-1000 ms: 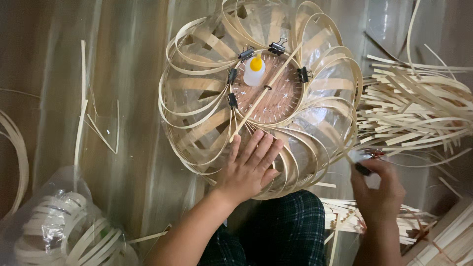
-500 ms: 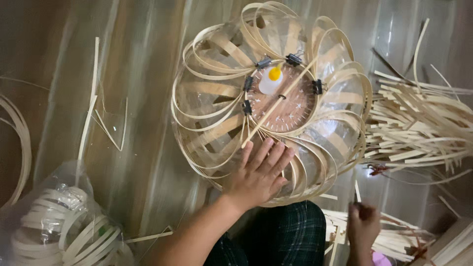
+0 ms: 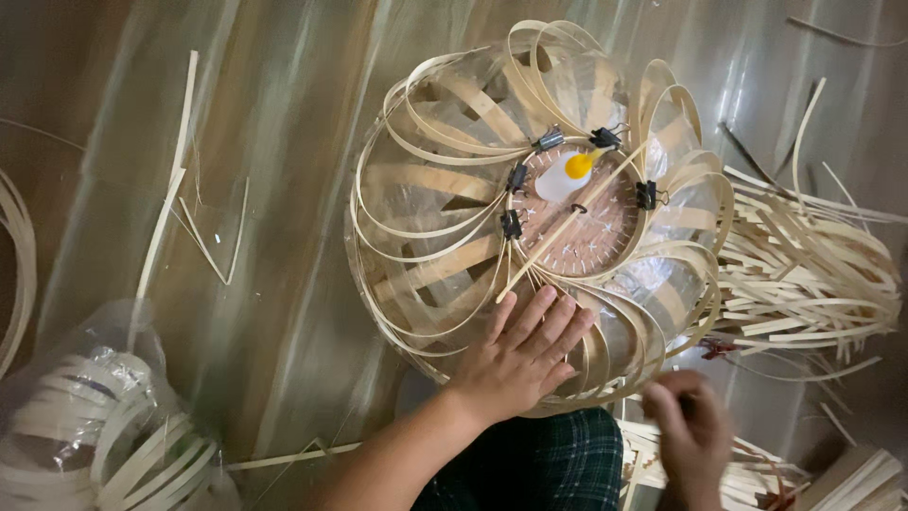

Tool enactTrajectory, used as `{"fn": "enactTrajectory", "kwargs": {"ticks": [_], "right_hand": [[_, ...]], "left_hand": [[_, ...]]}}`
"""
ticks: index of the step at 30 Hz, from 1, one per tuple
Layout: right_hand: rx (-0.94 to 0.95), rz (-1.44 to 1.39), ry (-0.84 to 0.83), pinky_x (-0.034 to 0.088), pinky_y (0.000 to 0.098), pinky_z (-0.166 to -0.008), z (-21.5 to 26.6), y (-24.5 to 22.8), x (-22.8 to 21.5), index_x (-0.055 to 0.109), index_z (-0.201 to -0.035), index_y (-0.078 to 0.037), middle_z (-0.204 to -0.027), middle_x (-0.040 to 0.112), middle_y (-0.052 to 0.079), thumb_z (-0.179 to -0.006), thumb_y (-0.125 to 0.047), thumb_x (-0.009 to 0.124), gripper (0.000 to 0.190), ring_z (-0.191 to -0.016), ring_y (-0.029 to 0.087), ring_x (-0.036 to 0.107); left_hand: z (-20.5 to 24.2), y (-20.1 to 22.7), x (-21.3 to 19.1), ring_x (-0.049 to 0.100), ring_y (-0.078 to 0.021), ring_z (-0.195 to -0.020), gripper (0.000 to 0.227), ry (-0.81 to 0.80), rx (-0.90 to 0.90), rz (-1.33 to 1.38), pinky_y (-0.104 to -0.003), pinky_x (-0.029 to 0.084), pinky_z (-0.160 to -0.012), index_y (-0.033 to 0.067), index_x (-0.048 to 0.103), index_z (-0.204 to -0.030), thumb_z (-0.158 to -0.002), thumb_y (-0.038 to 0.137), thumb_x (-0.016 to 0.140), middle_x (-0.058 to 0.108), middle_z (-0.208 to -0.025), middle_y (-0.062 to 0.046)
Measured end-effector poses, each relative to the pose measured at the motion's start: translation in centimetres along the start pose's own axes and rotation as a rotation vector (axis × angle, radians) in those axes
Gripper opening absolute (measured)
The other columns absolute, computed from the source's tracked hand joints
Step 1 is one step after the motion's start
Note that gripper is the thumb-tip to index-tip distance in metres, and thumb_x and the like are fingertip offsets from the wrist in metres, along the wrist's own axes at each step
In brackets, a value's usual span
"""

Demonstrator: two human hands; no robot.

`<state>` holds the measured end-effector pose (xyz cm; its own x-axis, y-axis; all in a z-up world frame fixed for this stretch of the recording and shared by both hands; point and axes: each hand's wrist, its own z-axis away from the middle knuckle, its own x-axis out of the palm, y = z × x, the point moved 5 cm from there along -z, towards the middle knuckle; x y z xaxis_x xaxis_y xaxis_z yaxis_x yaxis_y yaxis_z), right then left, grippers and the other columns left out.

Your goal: The person weaves thin bamboo strips into a spherical frame, securing them with black clips and applying adhesive from a bottle. They use a small knife to trim the strips while sitting on a tiled floor.

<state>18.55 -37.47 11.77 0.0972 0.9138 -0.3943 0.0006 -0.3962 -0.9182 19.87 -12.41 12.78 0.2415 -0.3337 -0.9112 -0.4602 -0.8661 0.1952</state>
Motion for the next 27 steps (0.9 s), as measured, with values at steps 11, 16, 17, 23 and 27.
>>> {"fn": "enactTrajectory", "kwargs": {"ticks": [11, 16, 17, 23, 27], "right_hand": [[-0.343, 0.535, -0.031, 0.057, 0.0302, -0.069, -5.3, -12.5, 9.3, 0.075, -0.110, -0.008, -0.098, 0.072, 0.009, -0.088, -0.002, 0.077, 0.023, -0.081, 0.021, 0.072], [-0.405, 0.600, 0.030, 0.056, 0.0311, -0.067, -5.2, -12.1, 9.5, 0.077, -0.109, -0.009, -0.095, 0.070, 0.009, -0.088, -0.001, 0.078, 0.023, -0.080, 0.022, 0.071], [-0.406, 0.600, 0.026, 0.056, 0.0311, -0.067, -5.2, -11.9, 9.5, 0.076, -0.109, -0.009, -0.096, 0.070, 0.009, -0.088, -0.001, 0.079, 0.023, -0.080, 0.022, 0.071], [-0.483, 0.657, 0.045, 0.055, 0.0351, -0.071, -5.2, -11.7, 9.2, 0.075, -0.106, -0.009, -0.097, 0.070, 0.009, -0.087, -0.002, 0.080, 0.020, -0.083, 0.026, 0.070], [-0.484, 0.676, 0.020, 0.056, 0.0364, -0.075, -5.2, -11.9, 9.2, 0.074, -0.107, -0.009, -0.097, 0.070, 0.009, -0.086, -0.004, 0.079, 0.022, -0.086, 0.027, 0.070]], "left_hand": [[0.1, -0.3, -0.4, 0.030, -0.0270, -0.159, 0.062, 0.114, -0.004, 0.034, -0.052, 0.013, -0.132, 0.0131, 0.041, -0.160, -0.110, 0.048, 0.053, 0.034, -0.168, -0.010], [0.0, -0.4, -0.5, 0.031, -0.0269, -0.158, 0.063, 0.098, 0.002, 0.047, -0.052, 0.013, -0.132, 0.0116, 0.043, -0.159, -0.110, 0.049, 0.053, 0.036, -0.167, -0.010], [0.0, -0.4, -0.6, 0.031, -0.0267, -0.158, 0.062, 0.101, 0.004, 0.041, -0.052, 0.013, -0.132, 0.0117, 0.043, -0.159, -0.109, 0.049, 0.053, 0.036, -0.166, -0.010], [0.1, -0.4, -0.2, 0.031, -0.0248, -0.158, 0.063, 0.093, 0.005, 0.014, -0.050, 0.013, -0.132, 0.0135, 0.044, -0.159, -0.109, 0.051, 0.052, 0.036, -0.167, -0.008], [0.2, -0.4, 0.3, 0.031, -0.0249, -0.157, 0.064, 0.074, -0.014, 0.051, -0.049, 0.015, -0.131, 0.0143, 0.043, -0.161, -0.110, 0.052, 0.051, 0.038, -0.164, -0.009]]}}
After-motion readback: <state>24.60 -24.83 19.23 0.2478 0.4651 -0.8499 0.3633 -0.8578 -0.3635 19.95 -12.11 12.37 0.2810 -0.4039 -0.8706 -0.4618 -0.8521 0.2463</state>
